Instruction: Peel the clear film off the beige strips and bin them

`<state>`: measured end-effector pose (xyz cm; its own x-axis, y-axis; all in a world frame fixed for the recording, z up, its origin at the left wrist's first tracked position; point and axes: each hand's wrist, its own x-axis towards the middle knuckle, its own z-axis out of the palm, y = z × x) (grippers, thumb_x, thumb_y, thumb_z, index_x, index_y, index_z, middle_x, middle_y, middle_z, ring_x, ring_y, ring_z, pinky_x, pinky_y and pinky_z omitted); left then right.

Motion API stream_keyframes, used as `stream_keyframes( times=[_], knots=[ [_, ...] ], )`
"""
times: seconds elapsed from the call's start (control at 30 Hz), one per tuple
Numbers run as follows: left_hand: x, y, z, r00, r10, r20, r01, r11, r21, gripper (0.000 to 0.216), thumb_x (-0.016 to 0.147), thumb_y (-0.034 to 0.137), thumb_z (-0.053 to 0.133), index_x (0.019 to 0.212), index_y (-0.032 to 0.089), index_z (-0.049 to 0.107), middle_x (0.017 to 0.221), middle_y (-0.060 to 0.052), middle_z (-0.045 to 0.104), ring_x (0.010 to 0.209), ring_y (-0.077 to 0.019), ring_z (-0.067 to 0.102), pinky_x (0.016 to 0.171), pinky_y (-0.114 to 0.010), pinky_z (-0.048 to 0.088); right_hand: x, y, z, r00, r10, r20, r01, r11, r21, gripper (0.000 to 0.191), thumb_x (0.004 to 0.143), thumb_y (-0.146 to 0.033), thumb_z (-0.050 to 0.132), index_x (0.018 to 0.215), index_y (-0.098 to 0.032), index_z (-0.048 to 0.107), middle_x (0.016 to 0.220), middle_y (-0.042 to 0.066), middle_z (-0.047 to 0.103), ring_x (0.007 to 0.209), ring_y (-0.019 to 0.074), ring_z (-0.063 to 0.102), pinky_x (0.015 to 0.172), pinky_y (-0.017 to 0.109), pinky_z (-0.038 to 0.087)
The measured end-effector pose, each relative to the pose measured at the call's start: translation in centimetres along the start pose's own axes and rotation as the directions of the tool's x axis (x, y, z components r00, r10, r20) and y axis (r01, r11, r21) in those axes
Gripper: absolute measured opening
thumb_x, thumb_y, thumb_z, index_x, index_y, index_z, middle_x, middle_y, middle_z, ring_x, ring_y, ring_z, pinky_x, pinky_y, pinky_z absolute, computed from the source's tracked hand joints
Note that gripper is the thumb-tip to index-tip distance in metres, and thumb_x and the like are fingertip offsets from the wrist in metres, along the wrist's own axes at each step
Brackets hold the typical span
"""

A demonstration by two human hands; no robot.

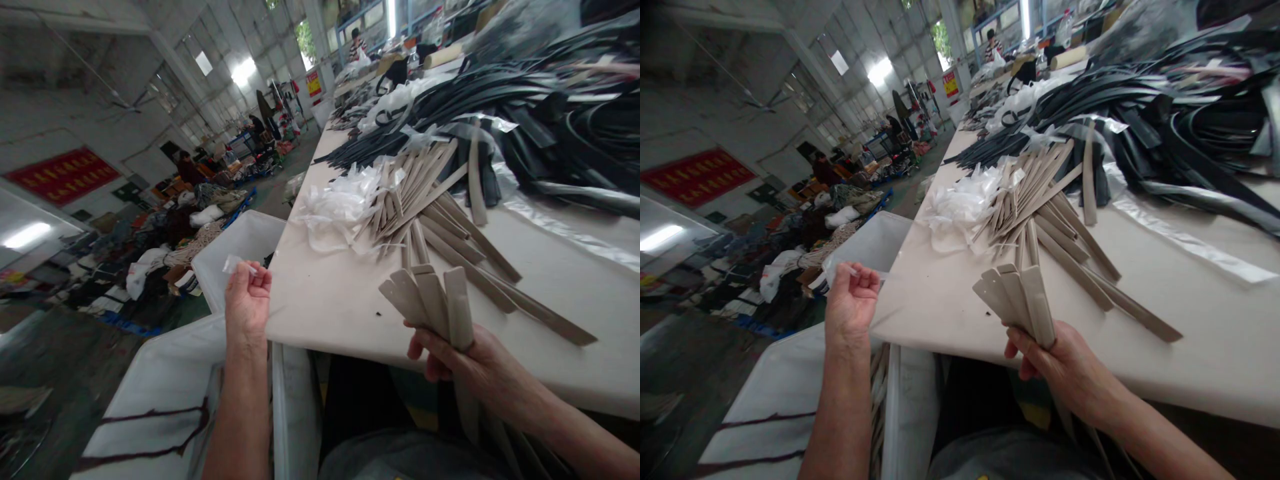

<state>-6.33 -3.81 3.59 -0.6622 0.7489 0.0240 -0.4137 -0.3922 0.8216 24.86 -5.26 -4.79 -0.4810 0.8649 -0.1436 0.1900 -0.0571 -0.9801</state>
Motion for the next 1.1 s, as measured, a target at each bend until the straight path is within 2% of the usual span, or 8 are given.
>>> stream_keyframes(
  times=[0.03, 0.1, 0.13, 0.2, 0.3, 0.4, 0.67, 1.1],
  knots=[
    [-0.2, -0.3, 0.2, 1.000, 0.001, -0.012, -0.001, 1.000, -0.027, 0.027, 0.060, 0.030, 0.085, 0.068, 0.018, 0.063, 0.065, 0.006, 0.067, 0.059, -0.0062, 0.062, 0.067, -0.021, 0.053, -0.4, 0.6, -0.3, 1.000, 0.012, -0.002, -0.012, 1.000, -0.008, 0.047, 0.089, -0.061, 0.046, 0.078, -0.020, 0.066, 0.060, 0.003, 0.063, 0.055, 0.0184, 0.061, 0.054, 0.029, 0.051],
    [-2.0, -2.5, 0.7, 0.992, -0.127, -0.026, 0.125, 0.990, -0.061, 0.025, 0.063, 0.030, 0.083, 0.069, 0.018, 0.062, 0.069, 0.005, 0.068, 0.063, -0.0072, 0.064, 0.069, -0.022, 0.053, -1.2, 1.5, -0.5, 0.999, 0.036, -0.014, -0.037, 0.999, -0.037, 0.048, 0.090, -0.060, 0.044, 0.077, -0.019, 0.064, 0.063, 0.004, 0.064, 0.056, 0.0186, 0.061, 0.054, 0.028, 0.050],
    [-3.3, -4.0, 0.9, 0.972, -0.232, -0.037, 0.229, 0.971, -0.075, 0.023, 0.065, 0.030, 0.082, 0.071, 0.018, 0.063, 0.072, 0.003, 0.069, 0.065, -0.0081, 0.065, 0.070, -0.023, 0.053, -1.4, 1.8, -0.4, 0.999, 0.044, -0.018, -0.045, 0.997, -0.065, 0.048, 0.090, -0.060, 0.043, 0.074, -0.019, 0.064, 0.064, 0.004, 0.065, 0.057, 0.0187, 0.061, 0.054, 0.028, 0.050],
    [-6.2, -7.4, 1.4, 0.903, -0.425, -0.058, 0.418, 0.902, -0.110, 0.021, 0.069, 0.031, 0.079, 0.075, 0.018, 0.064, 0.081, 0.000, 0.071, 0.071, -0.0106, 0.067, 0.072, -0.025, 0.054, -1.7, 2.1, -0.2, 0.999, 0.042, -0.011, -0.043, 0.990, -0.136, 0.050, 0.090, -0.060, 0.042, 0.070, -0.020, 0.063, 0.062, 0.004, 0.064, 0.057, 0.0186, 0.060, 0.053, 0.028, 0.049],
    [-9.5, -10.9, 2.2, 0.830, -0.556, -0.048, 0.542, 0.823, -0.171, 0.022, 0.070, 0.032, 0.078, 0.080, 0.018, 0.065, 0.088, -0.003, 0.071, 0.076, -0.0125, 0.068, 0.074, -0.027, 0.054, -1.8, 1.9, 0.2, 0.999, 0.040, 0.018, -0.036, 0.978, -0.206, 0.053, 0.091, -0.060, 0.037, 0.069, -0.020, 0.062, 0.063, 0.005, 0.064, 0.057, 0.0190, 0.059, 0.053, 0.028, 0.048],
    [-10.7, -11.9, 2.8, 0.818, -0.575, -0.003, 0.565, 0.805, -0.183, 0.028, 0.064, 0.033, 0.082, 0.081, 0.018, 0.065, 0.086, -0.003, 0.071, 0.075, -0.0123, 0.067, 0.073, -0.025, 0.053, -1.8, 1.2, 0.5, 0.999, 0.041, 0.025, -0.034, 0.971, -0.237, 0.055, 0.090, -0.061, 0.032, 0.069, -0.020, 0.061, 0.064, 0.006, 0.065, 0.058, 0.0202, 0.060, 0.055, 0.030, 0.048],
    [-11.2, -12.3, 3.1, 0.840, -0.540, 0.054, 0.542, 0.827, -0.147, 0.037, 0.054, 0.036, 0.087, 0.078, 0.017, 0.066, 0.085, -0.003, 0.072, 0.078, -0.0143, 0.068, 0.078, -0.028, 0.052, -1.6, 0.3, 0.9, 0.999, -0.015, -0.042, -0.003, 0.908, -0.418, 0.043, 0.089, -0.052, 0.032, 0.067, -0.023, 0.054, 0.061, 0.004, 0.065, 0.055, 0.0213, 0.060, 0.054, 0.032, 0.045],
    [-11.1, -12.3, 2.0, 0.852, -0.521, 0.050, 0.522, 0.841, -0.143, 0.032, 0.060, 0.035, 0.084, 0.080, 0.017, 0.068, 0.089, -0.005, 0.072, 0.081, -0.0158, 0.068, 0.079, -0.029, 0.050, -1.4, 1.2, 1.3, 0.998, -0.035, -0.048, 0.008, 0.885, -0.466, 0.040, 0.092, -0.049, 0.031, 0.070, -0.023, 0.053, 0.061, 0.003, 0.065, 0.056, 0.0208, 0.060, 0.054, 0.030, 0.042]
  ],
)
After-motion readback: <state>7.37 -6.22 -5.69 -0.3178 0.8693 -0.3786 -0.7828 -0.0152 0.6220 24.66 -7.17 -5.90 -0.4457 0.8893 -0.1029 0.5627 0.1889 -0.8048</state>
